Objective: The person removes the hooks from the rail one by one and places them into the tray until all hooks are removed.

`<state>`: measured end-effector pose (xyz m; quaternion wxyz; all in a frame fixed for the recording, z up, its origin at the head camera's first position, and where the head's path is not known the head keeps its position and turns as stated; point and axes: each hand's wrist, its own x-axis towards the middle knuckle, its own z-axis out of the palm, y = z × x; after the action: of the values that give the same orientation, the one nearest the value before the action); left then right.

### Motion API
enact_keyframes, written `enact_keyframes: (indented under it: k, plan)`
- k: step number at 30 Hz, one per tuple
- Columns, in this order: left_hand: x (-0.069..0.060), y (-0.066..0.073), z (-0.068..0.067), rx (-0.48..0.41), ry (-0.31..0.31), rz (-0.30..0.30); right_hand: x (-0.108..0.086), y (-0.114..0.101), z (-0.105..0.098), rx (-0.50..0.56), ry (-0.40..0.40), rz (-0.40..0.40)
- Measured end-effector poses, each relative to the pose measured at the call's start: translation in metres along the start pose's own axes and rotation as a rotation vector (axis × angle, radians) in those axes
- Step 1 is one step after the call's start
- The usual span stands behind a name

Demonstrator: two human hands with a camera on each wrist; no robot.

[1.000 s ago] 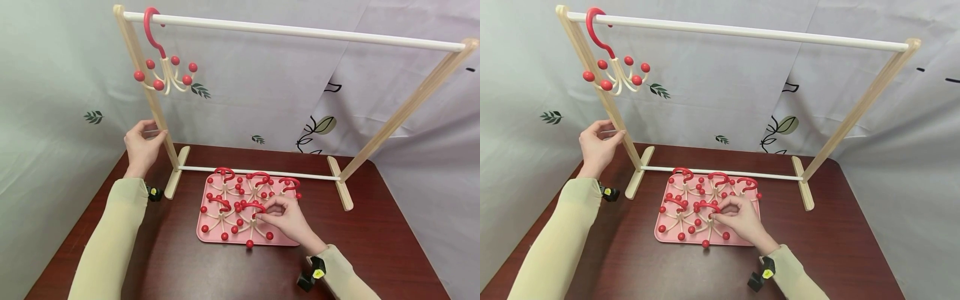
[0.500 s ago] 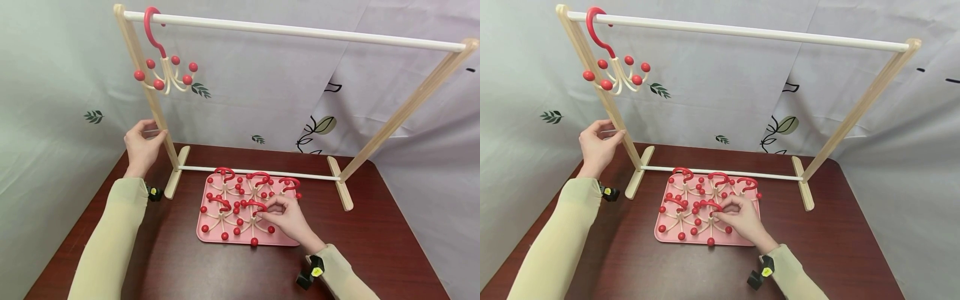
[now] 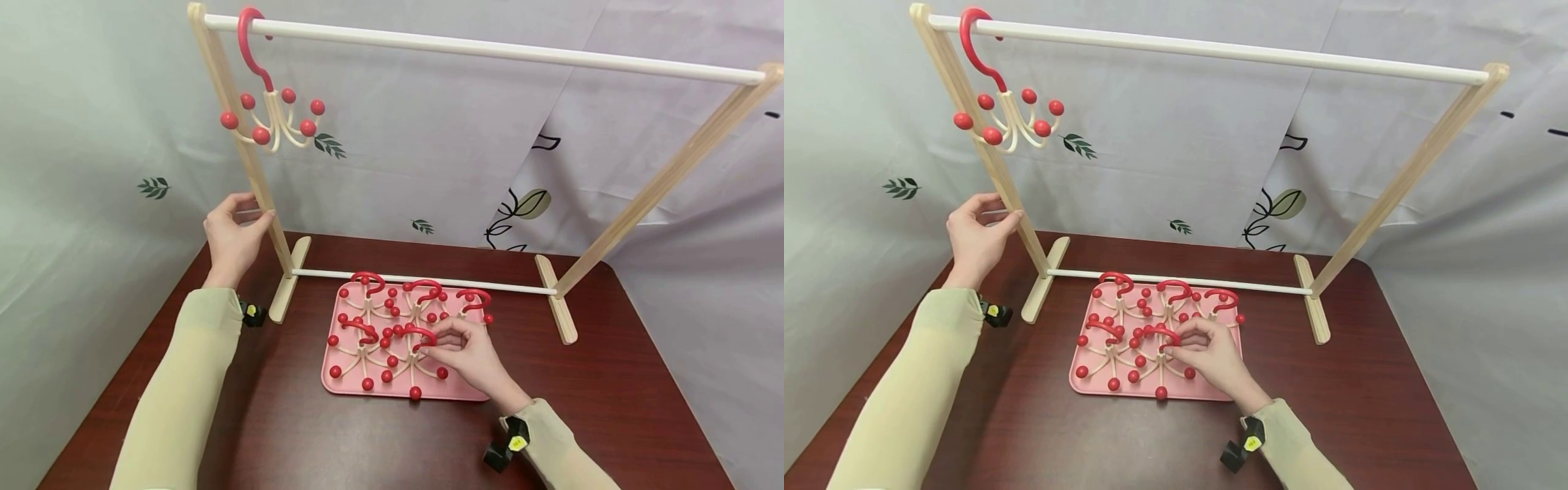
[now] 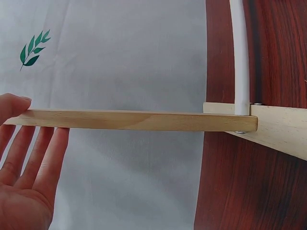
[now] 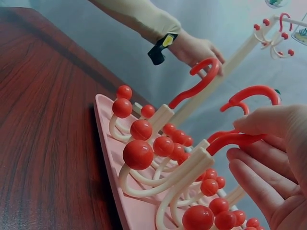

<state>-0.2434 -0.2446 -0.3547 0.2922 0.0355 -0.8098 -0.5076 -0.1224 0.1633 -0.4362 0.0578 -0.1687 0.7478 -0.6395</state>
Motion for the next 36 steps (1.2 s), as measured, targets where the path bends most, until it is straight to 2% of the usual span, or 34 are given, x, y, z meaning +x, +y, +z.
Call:
enact_keyframes:
  k: [5, 11, 17, 26, 31, 36]
  plan:
    - [0.000, 0.001, 0.000, 0.002, -0.002, -0.006, 0.000, -0.006, -0.003, 0.016, -0.001, -0.017]
    - [-0.001, 0.001, 0.000, 0.000, -0.004, 0.000, 0.001, -0.019, -0.007, 0.050, -0.009, -0.076]
    - [-0.001, 0.001, 0.000, 0.007, -0.004, -0.002, 0.006, -0.040, -0.014, 0.036, 0.043, -0.099]
    - [0.000, 0.001, 0.000, 0.006, 0.000, 0.001, 0.019, -0.070, -0.024, 0.026, 0.117, -0.191]
    - [0.000, 0.001, 0.000, -0.001, 0.000, 0.002, 0.030, -0.083, -0.026, -0.009, 0.122, -0.288]
    - [0.000, 0.001, 0.000, 0.007, -0.001, -0.002, 0.042, -0.098, -0.026, -0.019, 0.132, -0.345]
